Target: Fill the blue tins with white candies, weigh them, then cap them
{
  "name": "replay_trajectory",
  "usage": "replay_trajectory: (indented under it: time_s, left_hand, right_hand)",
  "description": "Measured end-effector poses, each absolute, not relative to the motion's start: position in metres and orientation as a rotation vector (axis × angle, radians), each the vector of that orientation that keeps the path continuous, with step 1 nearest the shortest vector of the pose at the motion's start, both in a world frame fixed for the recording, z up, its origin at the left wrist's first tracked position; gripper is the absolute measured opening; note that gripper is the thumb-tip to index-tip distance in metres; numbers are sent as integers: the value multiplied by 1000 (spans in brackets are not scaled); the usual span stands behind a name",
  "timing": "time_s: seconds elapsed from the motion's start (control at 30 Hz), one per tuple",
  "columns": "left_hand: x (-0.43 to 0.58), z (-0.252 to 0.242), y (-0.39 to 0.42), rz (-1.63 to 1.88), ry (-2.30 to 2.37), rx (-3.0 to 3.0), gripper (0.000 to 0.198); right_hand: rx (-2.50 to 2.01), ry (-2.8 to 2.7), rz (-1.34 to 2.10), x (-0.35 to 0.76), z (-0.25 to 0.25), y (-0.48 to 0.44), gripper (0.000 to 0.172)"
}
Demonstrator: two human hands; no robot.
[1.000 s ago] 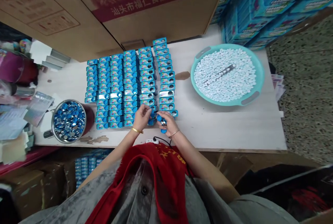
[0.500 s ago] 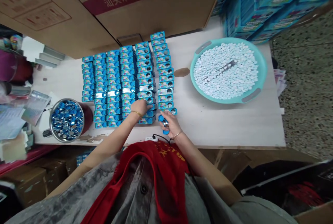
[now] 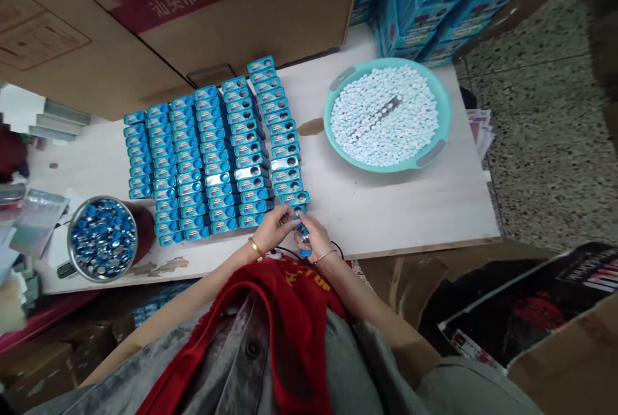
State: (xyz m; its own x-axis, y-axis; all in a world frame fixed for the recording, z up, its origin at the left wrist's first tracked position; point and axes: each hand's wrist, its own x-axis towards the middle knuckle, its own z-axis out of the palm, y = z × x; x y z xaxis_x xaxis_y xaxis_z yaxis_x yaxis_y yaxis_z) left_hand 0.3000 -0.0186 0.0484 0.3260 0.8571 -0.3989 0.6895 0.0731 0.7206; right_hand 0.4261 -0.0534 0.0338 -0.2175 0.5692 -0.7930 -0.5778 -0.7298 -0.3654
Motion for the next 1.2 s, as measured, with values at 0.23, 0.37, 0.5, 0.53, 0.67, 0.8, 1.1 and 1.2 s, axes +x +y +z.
replay_trajectory:
  time_s: [0.23,0.37,0.5,0.53,0.67,0.8,1.1,1.2]
  left_hand:
    - [320,37,13,-98,1606,1734,7]
    - [326,30,28,-337,1675,1703,10]
    - [324,30,38,-433,1676,1701,24]
    - [323,33,38,-423,1665,1716,24]
    - [316,51,20,-268,1526,1800,20]
    - [313,64,-2,50,1169,1847,25]
    - [319,46,33,-40,1521,1823,12]
    - [326,36,53,-204,1636,1792,9]
  right_hand:
    - [-1258,3,1951,456,34,-58,30]
    - [-1238,-3,1996,460,38,-60,34]
    - [-1224,14,2047,458,37,-59,43]
    - [-1222,21,2055,457,37,-59,45]
    - [-1209,42,2090,454,36,-57,47]
    - [-1195,36,2159,450,35,-56,46]
    - [-1208,5,2050,451,35,-46,36]
    - [-1161,17,2047,455,35,-45,31]
